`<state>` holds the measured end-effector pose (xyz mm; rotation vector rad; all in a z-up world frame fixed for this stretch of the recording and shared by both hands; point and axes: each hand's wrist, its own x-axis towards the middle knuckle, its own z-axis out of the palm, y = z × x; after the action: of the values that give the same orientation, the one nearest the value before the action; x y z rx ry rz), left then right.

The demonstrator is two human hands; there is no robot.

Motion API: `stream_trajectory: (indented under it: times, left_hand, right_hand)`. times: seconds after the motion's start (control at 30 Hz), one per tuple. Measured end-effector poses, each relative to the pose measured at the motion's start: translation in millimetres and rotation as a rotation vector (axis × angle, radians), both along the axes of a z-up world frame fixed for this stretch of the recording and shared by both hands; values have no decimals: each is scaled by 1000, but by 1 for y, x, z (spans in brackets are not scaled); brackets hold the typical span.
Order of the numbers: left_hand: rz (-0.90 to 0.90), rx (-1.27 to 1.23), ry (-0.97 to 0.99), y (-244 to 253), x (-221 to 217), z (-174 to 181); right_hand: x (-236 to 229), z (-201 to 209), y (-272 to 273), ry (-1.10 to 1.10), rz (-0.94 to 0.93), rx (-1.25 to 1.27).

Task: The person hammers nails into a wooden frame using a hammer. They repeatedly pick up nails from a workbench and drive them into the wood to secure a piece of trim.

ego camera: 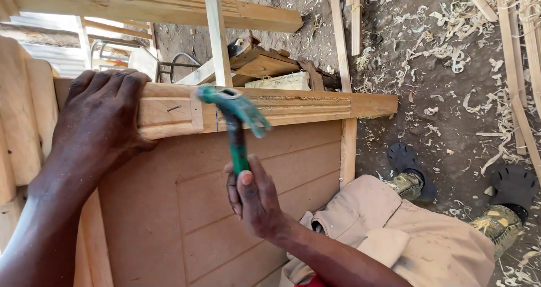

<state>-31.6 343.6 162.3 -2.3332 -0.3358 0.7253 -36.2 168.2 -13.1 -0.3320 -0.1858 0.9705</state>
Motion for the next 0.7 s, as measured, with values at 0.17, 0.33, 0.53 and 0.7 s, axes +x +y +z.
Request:
stream_trajectory:
  times: [0.17,0.33,0.53,0.7]
  left_hand:
    - [-32,37,19,1,1,1]
    - [-45,4,17,0,-1,2]
    - [-64,20,9,2,3,1]
    - [2,-7,-4,-1,1,0]
  right_hand:
    - [18,3,-6,-251,114,-130]
    - [-10,-15,8,-17,-216,-56]
    - [21,1,-4,-241,60,-265]
    - [0,-18,14,-447,261,-465]
